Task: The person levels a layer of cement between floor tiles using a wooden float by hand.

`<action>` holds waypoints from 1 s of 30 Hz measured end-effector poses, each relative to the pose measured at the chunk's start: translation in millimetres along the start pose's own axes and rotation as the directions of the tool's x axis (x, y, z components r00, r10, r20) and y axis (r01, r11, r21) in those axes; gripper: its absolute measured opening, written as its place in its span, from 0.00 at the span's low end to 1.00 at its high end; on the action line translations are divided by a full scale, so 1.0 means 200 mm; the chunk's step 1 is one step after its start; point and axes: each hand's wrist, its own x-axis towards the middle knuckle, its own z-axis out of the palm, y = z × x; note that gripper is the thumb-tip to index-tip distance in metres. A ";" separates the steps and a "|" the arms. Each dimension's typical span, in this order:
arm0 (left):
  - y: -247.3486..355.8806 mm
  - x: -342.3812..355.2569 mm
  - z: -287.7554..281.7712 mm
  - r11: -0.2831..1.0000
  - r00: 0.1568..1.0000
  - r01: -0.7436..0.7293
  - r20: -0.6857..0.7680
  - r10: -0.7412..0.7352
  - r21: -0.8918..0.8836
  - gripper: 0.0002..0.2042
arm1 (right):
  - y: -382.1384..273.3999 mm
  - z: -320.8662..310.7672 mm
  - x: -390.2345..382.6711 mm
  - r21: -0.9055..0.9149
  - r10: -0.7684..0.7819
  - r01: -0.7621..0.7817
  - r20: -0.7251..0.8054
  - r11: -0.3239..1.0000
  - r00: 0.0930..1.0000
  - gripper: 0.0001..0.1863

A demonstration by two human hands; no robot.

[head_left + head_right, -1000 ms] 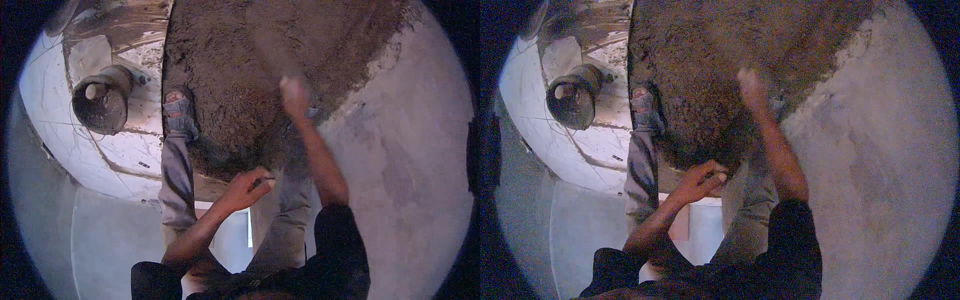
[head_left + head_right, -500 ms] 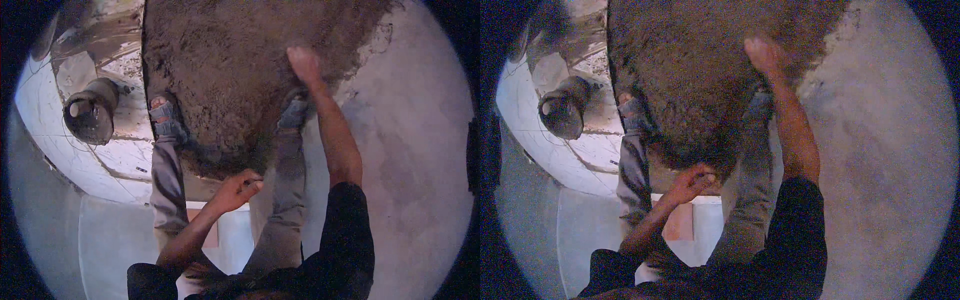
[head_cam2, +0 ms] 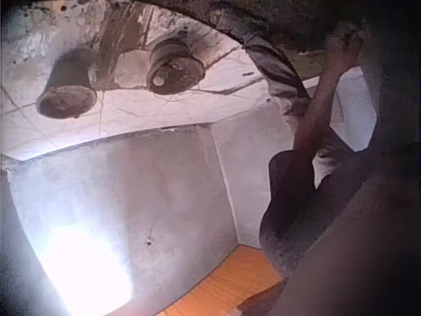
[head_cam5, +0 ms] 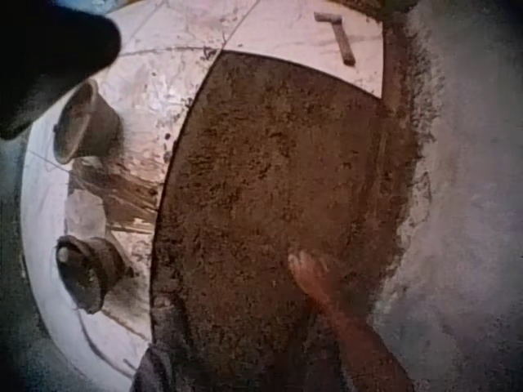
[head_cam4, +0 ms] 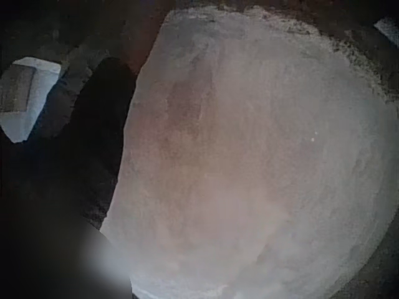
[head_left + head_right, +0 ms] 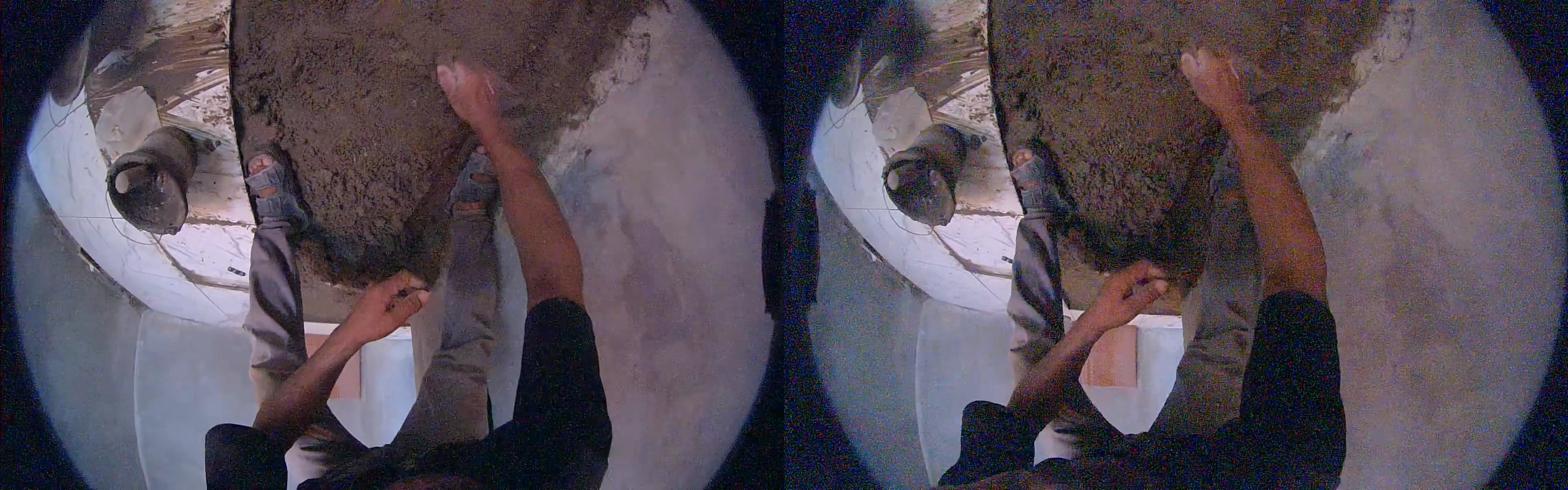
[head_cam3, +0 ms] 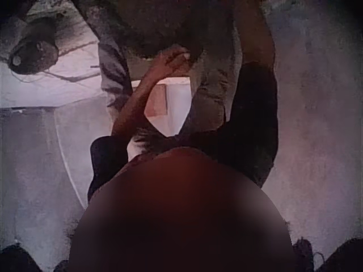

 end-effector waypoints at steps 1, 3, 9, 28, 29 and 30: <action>0.01 0.00 0.01 1.000 1.000 -0.010 0.003 0.010 -0.006 0.16 | 0.05 0.02 0.00 -0.011 -0.003 0.003 -0.002 1.000 1.000 0.20; 0.02 0.02 -0.01 0.999 0.998 0.044 0.032 -0.045 0.031 0.16 | 0.16 0.02 0.09 -0.170 -0.239 0.243 0.045 0.955 0.970 0.18; 0.04 -0.02 -0.04 0.991 0.999 -0.022 0.026 0.019 0.128 0.17 | -0.04 -0.13 0.25 -0.086 -0.361 0.357 -0.043 0.930 0.931 0.17; 0.05 -0.09 -0.11 0.992 0.991 -0.124 -0.044 0.124 0.004 0.17 | -0.46 -0.12 0.34 -0.094 -0.046 0.070 0.234 0.993 0.971 0.24; 0.06 -0.07 -0.07 0.986 0.985 -0.168 -0.044 0.168 -0.011 0.17 | -0.41 -0.10 0.41 -0.108 -0.045 0.073 0.243 0.991 0.969 0.24; 0.06 -0.05 -0.04 0.974 0.974 -0.223 -0.044 0.221 -0.047 0.17 | -0.33 -0.06 0.53 -0.099 -0.180 0.204 0.212 0.974 0.961 0.24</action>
